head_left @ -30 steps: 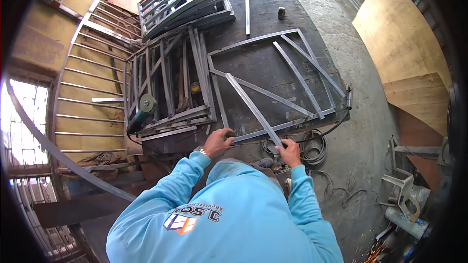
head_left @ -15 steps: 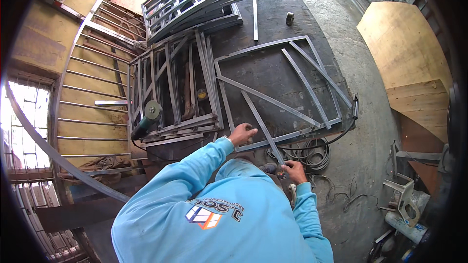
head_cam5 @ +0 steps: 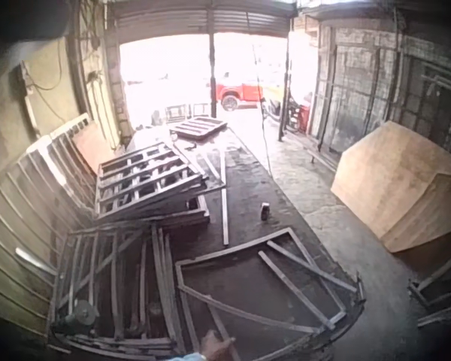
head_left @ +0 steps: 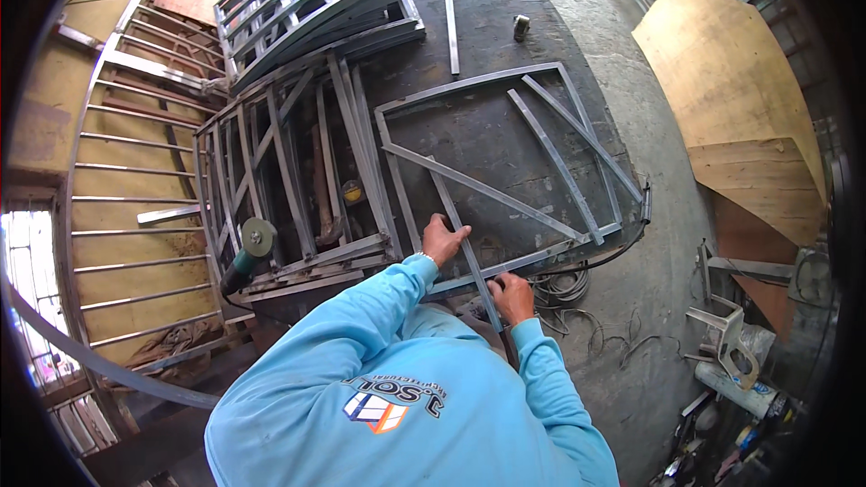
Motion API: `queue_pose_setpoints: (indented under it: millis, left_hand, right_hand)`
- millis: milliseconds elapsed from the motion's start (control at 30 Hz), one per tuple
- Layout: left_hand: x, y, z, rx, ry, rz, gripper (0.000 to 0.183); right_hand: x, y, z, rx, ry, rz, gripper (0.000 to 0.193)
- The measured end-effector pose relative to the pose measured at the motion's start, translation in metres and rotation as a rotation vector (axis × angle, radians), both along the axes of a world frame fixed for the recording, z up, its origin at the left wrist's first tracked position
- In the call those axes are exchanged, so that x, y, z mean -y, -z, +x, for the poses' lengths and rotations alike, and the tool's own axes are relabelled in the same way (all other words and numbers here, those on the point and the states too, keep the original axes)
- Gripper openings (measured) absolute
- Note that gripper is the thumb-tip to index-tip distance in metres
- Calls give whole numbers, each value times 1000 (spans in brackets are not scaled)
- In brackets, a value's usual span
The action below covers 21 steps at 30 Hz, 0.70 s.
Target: Grinding, measuring, and welding metal pieces to fabricate a structural frame.
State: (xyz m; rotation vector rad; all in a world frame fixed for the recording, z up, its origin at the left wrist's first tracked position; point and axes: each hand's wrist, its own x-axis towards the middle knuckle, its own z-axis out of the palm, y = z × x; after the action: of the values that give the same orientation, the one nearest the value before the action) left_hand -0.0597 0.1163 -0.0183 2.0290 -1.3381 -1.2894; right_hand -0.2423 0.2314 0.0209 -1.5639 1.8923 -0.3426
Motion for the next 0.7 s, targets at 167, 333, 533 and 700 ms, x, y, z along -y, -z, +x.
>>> queue_pose_setpoints:
  millis: [167, 333, 533, 700]
  left_hand:
    - [-4, 30, 3, -37, 136, 148, 54]
    - [-14, 30, -6, -115, 76, 124, 51]
    - [-13, 19, -11, -64, 54, 72, 47]
    - [19, 25, 0, -288, -158, -110, 43]
  right_hand:
    - [79, -9, -14, -302, -61, -232, 33]
    - [142, 4, -19, -351, -176, -330, 40]
    - [163, 33, -9, -347, -150, -29, 36]
    - [156, 23, -8, -168, -166, -46, 32]
